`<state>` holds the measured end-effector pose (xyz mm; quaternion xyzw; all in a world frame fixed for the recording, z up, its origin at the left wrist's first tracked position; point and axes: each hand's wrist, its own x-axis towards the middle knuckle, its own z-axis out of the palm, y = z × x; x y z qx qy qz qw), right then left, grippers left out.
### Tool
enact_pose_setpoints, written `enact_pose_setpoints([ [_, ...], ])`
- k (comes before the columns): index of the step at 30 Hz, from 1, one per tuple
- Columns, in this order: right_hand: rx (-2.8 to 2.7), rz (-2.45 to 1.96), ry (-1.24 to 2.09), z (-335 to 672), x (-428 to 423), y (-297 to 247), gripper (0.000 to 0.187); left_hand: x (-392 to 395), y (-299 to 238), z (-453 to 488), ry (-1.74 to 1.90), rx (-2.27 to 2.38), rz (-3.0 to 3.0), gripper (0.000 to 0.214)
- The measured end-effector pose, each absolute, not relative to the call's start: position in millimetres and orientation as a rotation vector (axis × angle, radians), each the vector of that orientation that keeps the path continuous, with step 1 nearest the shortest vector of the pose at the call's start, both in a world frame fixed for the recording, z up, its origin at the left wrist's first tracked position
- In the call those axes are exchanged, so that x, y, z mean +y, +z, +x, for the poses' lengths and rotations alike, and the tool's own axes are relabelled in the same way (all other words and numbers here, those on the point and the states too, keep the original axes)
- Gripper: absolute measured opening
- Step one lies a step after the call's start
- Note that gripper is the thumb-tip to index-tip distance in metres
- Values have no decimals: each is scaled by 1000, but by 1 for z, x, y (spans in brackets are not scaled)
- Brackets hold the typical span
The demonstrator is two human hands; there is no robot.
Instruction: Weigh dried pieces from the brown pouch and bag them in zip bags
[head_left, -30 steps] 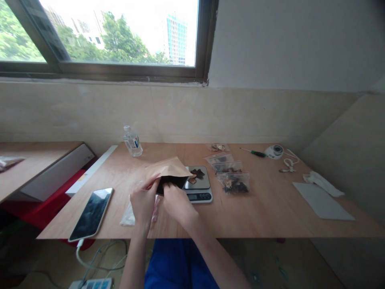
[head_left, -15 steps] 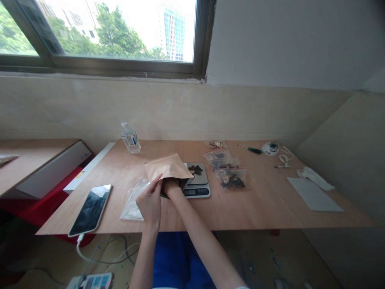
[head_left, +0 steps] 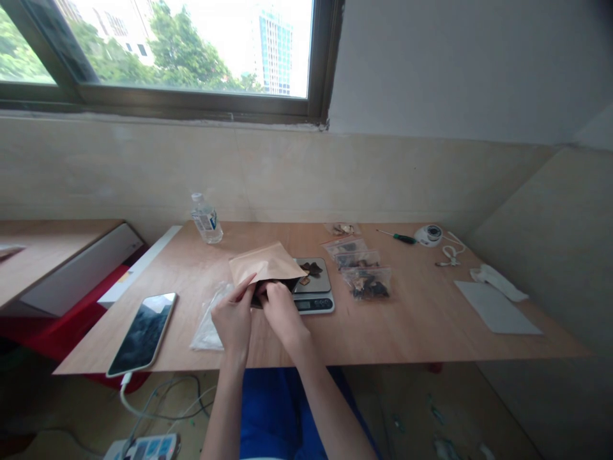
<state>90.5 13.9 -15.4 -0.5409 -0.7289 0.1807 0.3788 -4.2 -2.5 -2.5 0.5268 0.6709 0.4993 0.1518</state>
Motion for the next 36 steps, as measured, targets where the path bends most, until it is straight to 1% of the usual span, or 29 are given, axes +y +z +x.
enact_pose_setpoints([
  [3,-1784,-1396,525,102,-6,4,22,1,4,-5,1429,1898,1519,29],
  [6,-1672,-1307,553,110,-13,15,18,4,10,-5,1413,1899,1531,28],
  [12,-1296,-1093,779,138,-27,14,7,11,20,-3,1432,1876,1518,28],
  [16,-1019,-1133,894,175,-28,-6,17,17,25,-2,1460,1877,1530,28],
  [20,-1017,-1236,754,204,-5,-42,20,21,28,-4,1442,1902,1543,26],
  [25,-1249,-1296,577,214,24,-74,17,22,25,-10,1424,1899,1522,26],
  [29,-1329,-1349,513,217,30,-82,18,24,22,-17,1417,1884,1526,28],
  [36,-1457,-1369,268,212,21,-80,15,25,18,-18,1417,1875,1514,30],
])
